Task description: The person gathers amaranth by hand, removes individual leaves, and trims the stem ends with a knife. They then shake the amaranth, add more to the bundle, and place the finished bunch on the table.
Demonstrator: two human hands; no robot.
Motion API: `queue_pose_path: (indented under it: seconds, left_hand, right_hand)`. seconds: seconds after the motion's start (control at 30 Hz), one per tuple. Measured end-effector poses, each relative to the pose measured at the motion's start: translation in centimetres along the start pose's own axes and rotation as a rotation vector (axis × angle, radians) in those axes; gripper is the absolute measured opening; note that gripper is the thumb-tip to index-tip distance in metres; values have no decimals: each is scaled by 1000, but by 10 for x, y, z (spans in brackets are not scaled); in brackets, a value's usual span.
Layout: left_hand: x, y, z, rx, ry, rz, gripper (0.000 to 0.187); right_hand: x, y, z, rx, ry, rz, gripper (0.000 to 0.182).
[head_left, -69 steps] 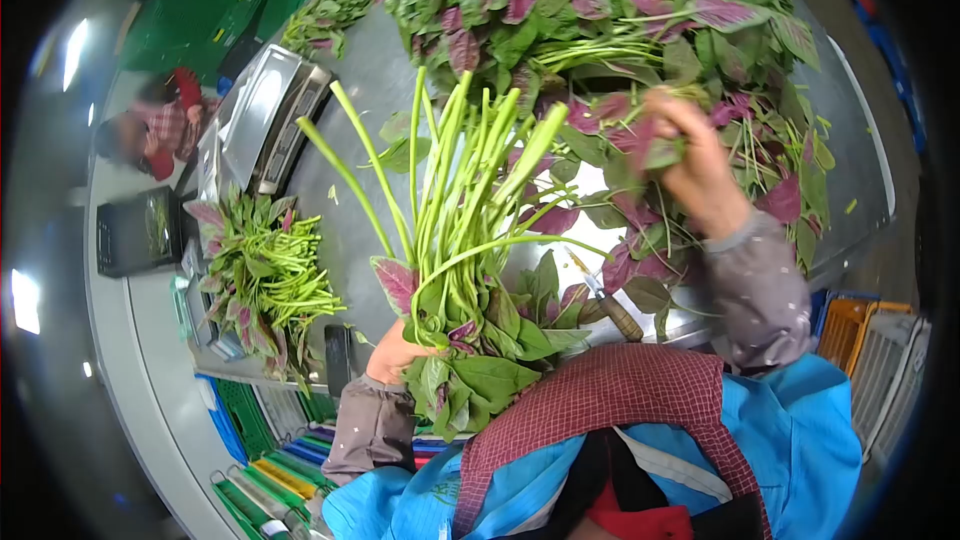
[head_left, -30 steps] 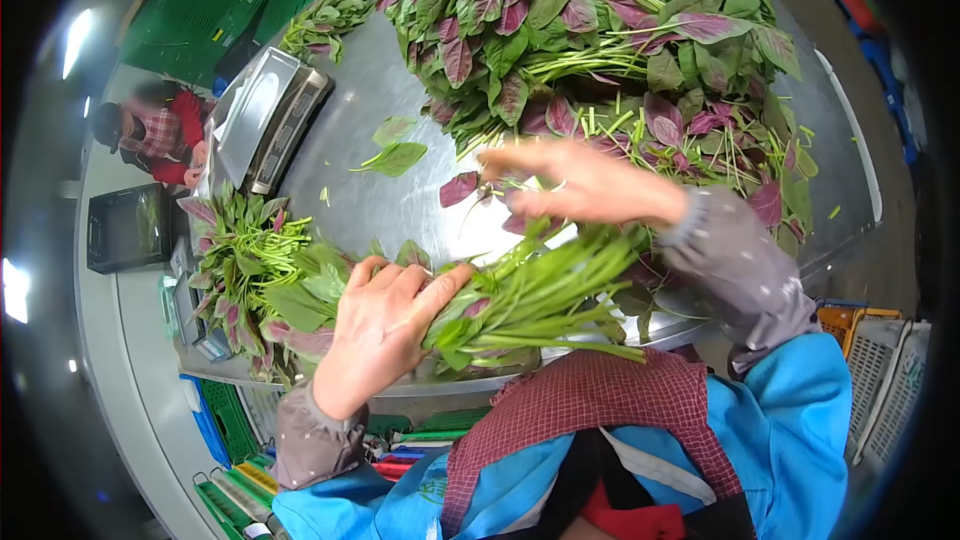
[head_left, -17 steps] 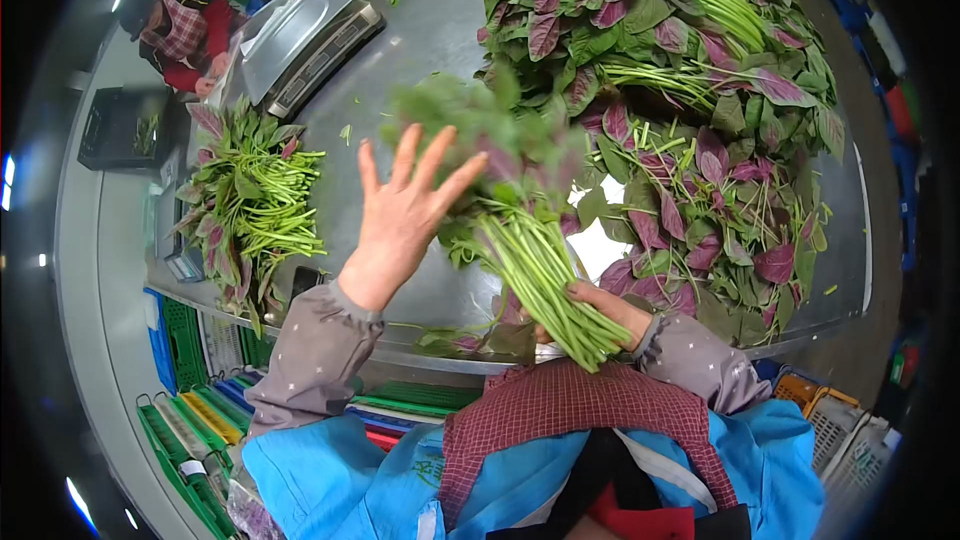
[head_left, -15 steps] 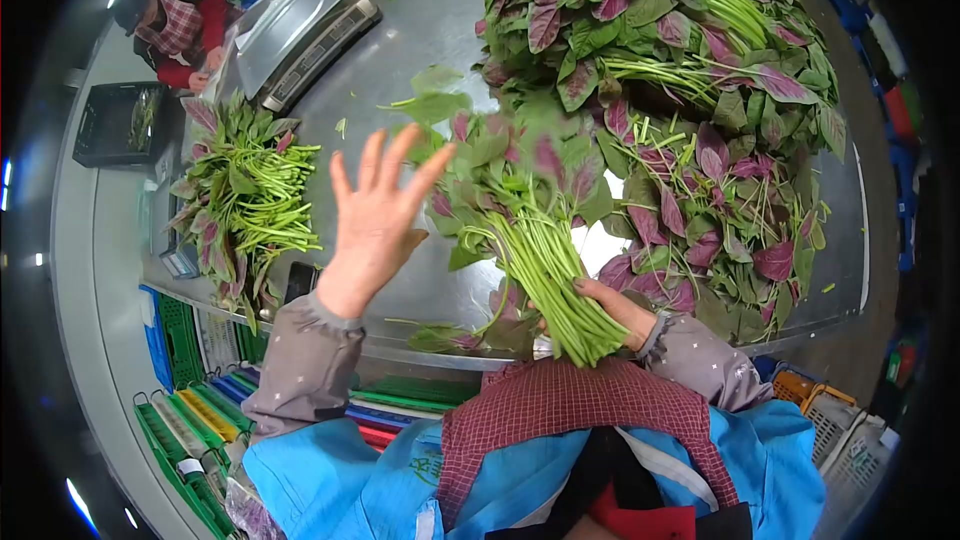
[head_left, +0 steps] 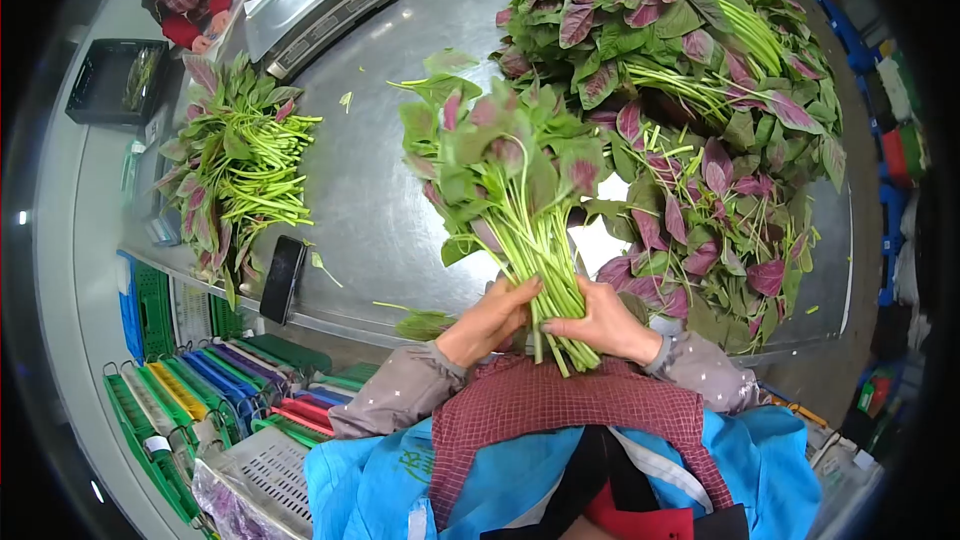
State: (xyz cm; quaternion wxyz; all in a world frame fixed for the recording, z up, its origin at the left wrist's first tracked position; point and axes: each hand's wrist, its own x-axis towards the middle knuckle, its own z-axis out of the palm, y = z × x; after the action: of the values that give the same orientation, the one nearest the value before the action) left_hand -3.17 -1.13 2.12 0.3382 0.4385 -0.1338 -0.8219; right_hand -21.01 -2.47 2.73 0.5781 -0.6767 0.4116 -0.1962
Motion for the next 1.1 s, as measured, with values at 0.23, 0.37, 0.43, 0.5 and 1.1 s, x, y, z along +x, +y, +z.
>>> queue_pose_path:
  seconds: [0.23,0.37,0.43,0.5,1.1]
  left_hand:
    - [-21,30,31,62,93,432,32]
    - [6,-7,-9,-486,-6,132,41]
    - [10,-23,-10,-580,41,97,44]
    - [15,-32,-14,-524,21,51,45]
    - [16,-26,-5,-400,37,52,32]
  right_hand:
    - [6,-22,-4,418,155,8,38]
    - [2,9,1,983,140,411,24]
    - [-4,10,2,1060,110,551,28]
    - [-4,17,7,1040,124,543,29]
    - [-2,19,5,1034,275,459,19]
